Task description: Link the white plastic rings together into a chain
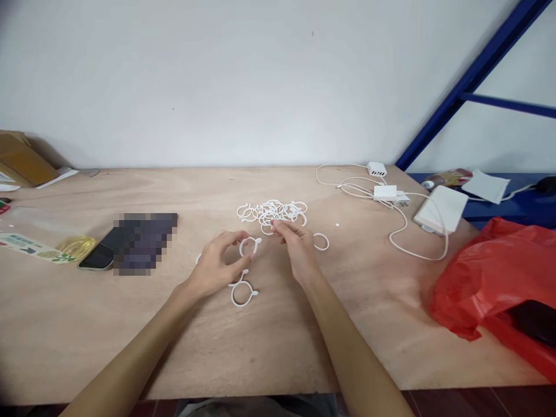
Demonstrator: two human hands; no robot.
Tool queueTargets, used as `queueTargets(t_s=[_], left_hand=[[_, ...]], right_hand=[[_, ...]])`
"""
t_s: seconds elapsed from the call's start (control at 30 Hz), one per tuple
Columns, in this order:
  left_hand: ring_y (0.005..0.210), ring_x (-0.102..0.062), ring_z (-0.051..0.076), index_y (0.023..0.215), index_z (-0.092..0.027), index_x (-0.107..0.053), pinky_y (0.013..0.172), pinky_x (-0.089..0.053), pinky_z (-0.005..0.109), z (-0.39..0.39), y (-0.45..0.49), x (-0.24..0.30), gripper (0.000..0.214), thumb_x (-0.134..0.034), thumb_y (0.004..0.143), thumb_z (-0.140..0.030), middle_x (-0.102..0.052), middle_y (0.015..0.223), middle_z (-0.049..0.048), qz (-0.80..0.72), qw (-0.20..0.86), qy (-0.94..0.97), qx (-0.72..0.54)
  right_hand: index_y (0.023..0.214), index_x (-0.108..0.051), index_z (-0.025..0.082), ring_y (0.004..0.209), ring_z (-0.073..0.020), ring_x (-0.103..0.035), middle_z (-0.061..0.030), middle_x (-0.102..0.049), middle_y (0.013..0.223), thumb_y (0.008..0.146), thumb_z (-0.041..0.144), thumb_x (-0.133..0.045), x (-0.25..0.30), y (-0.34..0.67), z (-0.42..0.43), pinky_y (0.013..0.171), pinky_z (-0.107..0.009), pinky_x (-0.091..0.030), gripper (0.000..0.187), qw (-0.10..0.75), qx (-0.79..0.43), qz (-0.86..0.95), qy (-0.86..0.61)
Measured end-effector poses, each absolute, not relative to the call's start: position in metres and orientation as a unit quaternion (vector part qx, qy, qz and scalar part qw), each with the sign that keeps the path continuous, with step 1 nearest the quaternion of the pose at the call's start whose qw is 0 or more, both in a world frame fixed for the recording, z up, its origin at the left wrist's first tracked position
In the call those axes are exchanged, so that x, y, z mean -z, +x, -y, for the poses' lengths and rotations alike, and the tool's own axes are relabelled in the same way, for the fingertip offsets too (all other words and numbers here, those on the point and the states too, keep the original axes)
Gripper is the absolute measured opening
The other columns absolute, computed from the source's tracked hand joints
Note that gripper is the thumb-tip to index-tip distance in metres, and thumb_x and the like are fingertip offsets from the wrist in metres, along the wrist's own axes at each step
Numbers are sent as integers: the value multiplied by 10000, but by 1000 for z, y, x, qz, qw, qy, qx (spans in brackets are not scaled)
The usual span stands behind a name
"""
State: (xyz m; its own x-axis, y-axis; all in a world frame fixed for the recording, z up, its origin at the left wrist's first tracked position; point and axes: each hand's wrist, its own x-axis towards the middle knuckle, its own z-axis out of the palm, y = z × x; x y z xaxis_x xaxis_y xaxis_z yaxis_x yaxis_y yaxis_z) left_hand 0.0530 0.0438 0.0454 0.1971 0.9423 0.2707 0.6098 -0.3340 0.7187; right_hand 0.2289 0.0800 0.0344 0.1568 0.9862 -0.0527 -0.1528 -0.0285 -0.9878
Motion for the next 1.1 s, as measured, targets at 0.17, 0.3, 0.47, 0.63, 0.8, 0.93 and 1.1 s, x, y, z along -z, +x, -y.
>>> queueTargets(t_s=[0.17,0.3,0.47,0.63,0.8,0.93,1.1], left_hand=[[994,-535,244,996,-224,-676,912,-394,413,-42,50,-44,285,-641,713,-233,-671,1056,34,-483,179,826,-230],[1008,-532,244,834,-241,-717,926,-369,430,-38,55,-45,226,-634,780,-444,-641,1069,40,-459,192,847,-189],[1035,-540,219,688,-225,-714,950,-370,412,-39,56,-38,311,-552,868,-420,-631,1095,45,-442,207,842,-230],[979,-578,201,733,-200,-704,926,-405,387,-44,55,-32,254,-544,884,-325,-665,1034,48,-450,202,824,-278],[961,-592,195,828,-211,-695,898,-426,374,-46,54,-31,181,-539,887,-283,-675,995,37,-476,190,797,-320],[934,-598,193,811,-207,-686,882,-438,370,-46,54,-30,183,-540,888,-286,-676,966,41,-478,177,792,-336],[942,-608,195,825,-207,-680,891,-444,378,-45,55,-31,179,-527,895,-270,-682,971,45,-477,174,791,-342]], right_hand=[[873,-745,160,767,-208,-587,-63,-705,827,728,292,-616,-18,244,-90,771,-364,-438,235,467,-294,541,-635],[1020,-719,166,861,-240,-552,-83,-654,870,754,217,-581,-7,240,-87,859,-404,-420,304,359,-141,672,-632],[1066,-705,230,912,-253,-515,-90,-603,900,824,212,-539,-5,233,-81,848,-390,-406,294,285,-89,731,-614],[879,-687,199,931,-255,-530,-86,-661,907,865,177,-477,-9,232,-79,838,-391,-364,212,280,-85,762,-578],[874,-606,203,672,-199,-556,-20,-634,682,873,279,-464,-16,229,-79,681,-334,-386,161,410,-251,674,-561],[828,-583,203,528,-154,-532,19,-616,572,762,368,-592,-26,228,-83,574,-289,-387,177,522,-488,463,-524],[731,-602,187,625,-158,-605,-24,-681,692,640,342,-689,-33,231,-86,638,-290,-437,200,584,-538,353,-495]])
